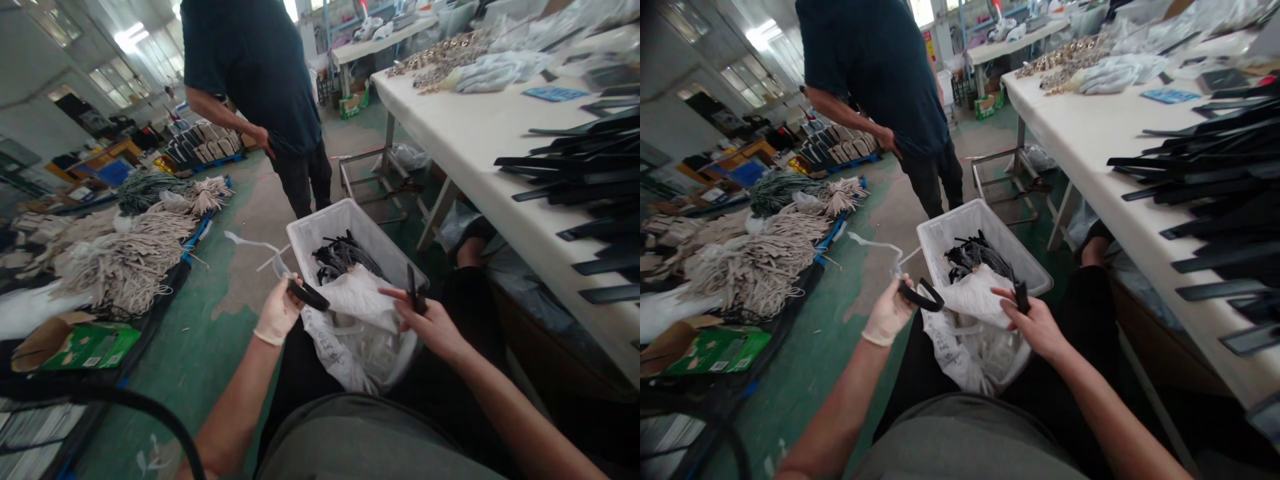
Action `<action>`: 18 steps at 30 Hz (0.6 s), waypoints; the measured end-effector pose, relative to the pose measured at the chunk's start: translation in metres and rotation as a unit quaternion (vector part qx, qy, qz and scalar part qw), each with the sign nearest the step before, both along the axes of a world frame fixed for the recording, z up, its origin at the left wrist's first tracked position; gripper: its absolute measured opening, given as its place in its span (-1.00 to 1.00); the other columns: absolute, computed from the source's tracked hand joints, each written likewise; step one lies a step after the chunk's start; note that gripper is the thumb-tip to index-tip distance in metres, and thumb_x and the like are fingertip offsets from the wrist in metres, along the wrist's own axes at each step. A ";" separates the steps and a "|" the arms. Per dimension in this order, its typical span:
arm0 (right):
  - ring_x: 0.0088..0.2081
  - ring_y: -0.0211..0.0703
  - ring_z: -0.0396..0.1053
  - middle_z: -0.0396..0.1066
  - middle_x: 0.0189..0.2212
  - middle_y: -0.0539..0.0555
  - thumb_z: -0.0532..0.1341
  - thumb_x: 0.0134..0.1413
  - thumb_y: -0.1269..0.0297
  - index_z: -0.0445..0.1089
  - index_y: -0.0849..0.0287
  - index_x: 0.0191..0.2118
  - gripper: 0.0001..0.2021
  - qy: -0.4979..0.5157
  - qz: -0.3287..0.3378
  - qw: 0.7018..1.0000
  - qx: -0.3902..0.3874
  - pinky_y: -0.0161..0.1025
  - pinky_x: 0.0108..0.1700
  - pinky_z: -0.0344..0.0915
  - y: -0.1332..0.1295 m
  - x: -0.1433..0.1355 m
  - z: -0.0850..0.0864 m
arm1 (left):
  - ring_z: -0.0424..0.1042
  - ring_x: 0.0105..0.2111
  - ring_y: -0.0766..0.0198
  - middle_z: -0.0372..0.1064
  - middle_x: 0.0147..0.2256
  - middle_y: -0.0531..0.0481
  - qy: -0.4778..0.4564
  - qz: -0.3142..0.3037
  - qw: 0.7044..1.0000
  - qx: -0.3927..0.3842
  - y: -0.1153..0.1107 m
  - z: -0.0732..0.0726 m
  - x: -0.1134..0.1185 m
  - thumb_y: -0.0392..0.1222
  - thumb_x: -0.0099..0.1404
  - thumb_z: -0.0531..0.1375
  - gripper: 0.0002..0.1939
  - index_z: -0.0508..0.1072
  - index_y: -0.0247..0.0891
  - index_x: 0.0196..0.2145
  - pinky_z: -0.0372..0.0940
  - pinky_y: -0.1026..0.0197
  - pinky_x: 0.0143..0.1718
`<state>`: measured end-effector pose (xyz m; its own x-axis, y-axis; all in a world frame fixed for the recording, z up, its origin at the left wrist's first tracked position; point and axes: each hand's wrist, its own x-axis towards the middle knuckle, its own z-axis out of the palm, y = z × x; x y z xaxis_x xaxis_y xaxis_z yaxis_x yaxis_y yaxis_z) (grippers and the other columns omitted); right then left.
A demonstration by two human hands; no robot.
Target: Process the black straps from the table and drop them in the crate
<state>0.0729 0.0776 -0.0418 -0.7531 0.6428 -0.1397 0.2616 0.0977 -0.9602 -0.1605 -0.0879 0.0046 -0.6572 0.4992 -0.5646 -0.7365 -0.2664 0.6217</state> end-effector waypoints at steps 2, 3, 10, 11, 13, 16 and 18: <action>-0.51 -0.21 0.34 0.41 -0.44 0.03 0.12 0.13 0.02 0.40 0.20 0.07 -0.52 0.023 0.077 0.997 -0.004 -0.27 -0.43 0.34 -0.024 -0.026 0.019 | 0.46 -0.56 0.36 0.46 -0.54 0.00 0.002 -0.044 0.999 0.006 0.009 -0.013 0.023 -0.21 0.36 0.10 -0.78 0.47 -0.34 -0.38 0.36 0.36 -0.51; -0.50 -0.20 0.35 0.42 -0.44 0.03 0.11 0.14 0.04 0.41 0.19 0.05 -0.54 0.024 0.115 0.993 -0.002 -0.28 -0.44 0.33 -0.034 -0.035 0.025 | 0.46 -0.55 0.35 0.46 -0.54 -0.01 0.015 -0.061 0.998 0.017 0.011 -0.017 0.030 -0.20 0.33 0.14 -0.80 0.48 -0.35 -0.38 0.36 0.36 -0.52; -0.51 -0.18 0.34 0.43 -0.55 0.04 0.09 0.17 0.05 0.47 0.19 -0.45 -0.63 -0.066 0.192 0.978 0.050 -0.32 -0.48 0.21 -0.054 -0.006 0.023 | 0.45 -0.53 0.32 0.48 -0.51 -0.01 0.094 -0.065 0.993 0.038 0.013 -0.024 0.011 -0.09 0.05 0.38 -0.73 0.49 -0.34 -0.39 0.35 0.33 -0.51; -0.53 -0.19 0.33 0.42 -0.58 0.03 0.08 0.17 0.06 0.45 0.18 -0.49 -0.63 -0.088 0.178 0.978 0.067 -0.31 -0.49 0.19 -0.053 0.004 0.024 | 0.45 -0.51 0.31 0.48 -0.50 -0.01 0.091 -0.064 0.993 0.033 0.013 -0.027 0.011 -0.08 0.03 0.39 -0.71 0.49 -0.33 -0.38 0.36 0.31 -0.48; -0.55 -0.18 0.33 0.42 -0.61 0.03 0.09 0.16 0.10 0.40 0.16 -0.53 -0.66 -0.138 0.155 0.973 0.104 -0.30 -0.50 0.14 -0.052 0.015 0.027 | 0.46 -0.48 0.30 0.49 -0.46 -0.02 0.075 -0.078 0.994 0.030 0.013 -0.036 0.022 -0.05 -0.02 0.42 -0.66 0.49 -0.33 -0.36 0.36 0.29 -0.45; -0.54 -0.16 0.37 0.45 -0.59 0.05 0.09 0.13 0.14 0.40 0.14 -0.49 -0.72 -0.188 0.145 0.961 0.139 -0.29 -0.50 0.12 -0.049 0.010 0.031 | 0.46 -0.44 0.29 0.51 -0.40 -0.04 0.042 -0.121 0.991 0.033 0.016 -0.051 0.058 0.01 -0.07 0.44 -0.59 0.48 -0.32 -0.36 0.35 0.28 -0.41; -0.54 -0.15 0.39 0.46 -0.59 0.05 0.07 0.14 0.14 0.41 0.14 -0.47 -0.71 -0.196 0.144 0.960 0.140 -0.29 -0.49 0.13 -0.048 -0.001 0.030 | 0.46 -0.44 0.27 0.50 -0.41 -0.04 0.014 -0.147 0.989 0.026 0.019 -0.060 0.083 0.04 -0.12 0.45 -0.56 0.48 -0.31 -0.38 0.35 0.25 -0.39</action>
<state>0.0718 0.0301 -0.0120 -0.8297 0.4705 -0.3004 0.5213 0.4605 -0.7184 -0.0777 -0.0692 -0.0554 -0.4949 0.6986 -0.5168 -0.7692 -0.0754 0.6346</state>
